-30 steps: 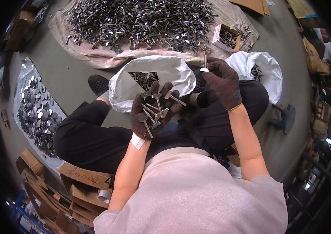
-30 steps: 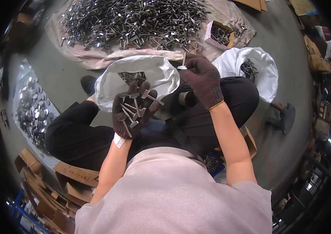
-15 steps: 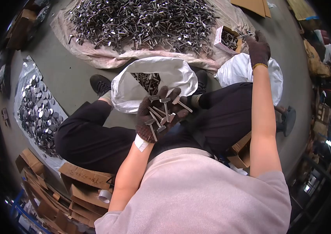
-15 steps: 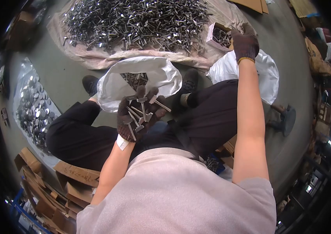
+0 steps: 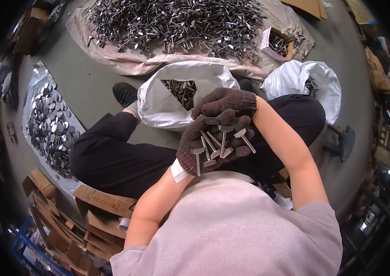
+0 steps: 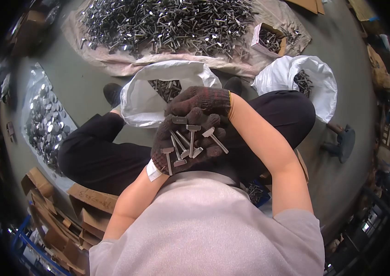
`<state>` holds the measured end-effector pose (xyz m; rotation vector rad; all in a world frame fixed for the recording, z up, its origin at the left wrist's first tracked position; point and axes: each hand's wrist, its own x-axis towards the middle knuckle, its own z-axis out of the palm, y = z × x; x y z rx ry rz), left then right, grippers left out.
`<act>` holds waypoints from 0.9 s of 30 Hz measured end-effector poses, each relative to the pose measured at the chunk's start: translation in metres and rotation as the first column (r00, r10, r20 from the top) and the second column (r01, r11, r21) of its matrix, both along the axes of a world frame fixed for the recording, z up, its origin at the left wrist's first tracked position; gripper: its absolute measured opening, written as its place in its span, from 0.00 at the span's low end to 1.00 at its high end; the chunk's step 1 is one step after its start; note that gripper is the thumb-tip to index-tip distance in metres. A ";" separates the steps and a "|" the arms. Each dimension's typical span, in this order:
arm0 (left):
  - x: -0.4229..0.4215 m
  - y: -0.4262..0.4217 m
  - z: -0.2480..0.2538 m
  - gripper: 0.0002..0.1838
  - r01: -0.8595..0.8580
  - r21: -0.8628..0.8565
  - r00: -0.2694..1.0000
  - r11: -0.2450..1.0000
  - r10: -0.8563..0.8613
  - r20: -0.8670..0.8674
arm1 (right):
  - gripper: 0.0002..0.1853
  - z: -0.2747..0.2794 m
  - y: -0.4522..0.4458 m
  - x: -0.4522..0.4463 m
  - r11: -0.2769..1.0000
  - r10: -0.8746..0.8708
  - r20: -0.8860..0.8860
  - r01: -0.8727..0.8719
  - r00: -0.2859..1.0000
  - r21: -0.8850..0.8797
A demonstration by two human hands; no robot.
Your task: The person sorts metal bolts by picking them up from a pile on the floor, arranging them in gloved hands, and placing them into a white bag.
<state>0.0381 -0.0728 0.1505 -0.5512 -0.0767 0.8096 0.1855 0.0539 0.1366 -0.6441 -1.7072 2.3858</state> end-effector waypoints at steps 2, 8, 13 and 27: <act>-0.002 0.005 0.010 0.31 -0.050 -0.014 0.988 0.999 0.052 0.149 | 0.15 -0.003 0.002 0.005 0.991 0.063 0.045 -0.057 0.997 -0.123; -0.001 0.005 -0.003 0.35 -0.038 0.012 0.997 0.999 0.039 -0.065 | 0.08 0.023 0.006 0.014 0.887 -0.425 0.330 0.461 0.843 -0.037; -0.005 0.005 -0.016 0.35 -0.115 0.026 0.984 0.993 0.118 -0.136 | 0.09 0.056 -0.023 0.029 0.681 -0.732 0.287 0.659 0.618 0.320; -0.009 0.000 -0.024 0.35 -0.105 0.004 0.941 0.994 0.101 -0.322 | 0.10 0.058 -0.061 0.028 0.743 -0.660 0.301 0.538 0.689 0.398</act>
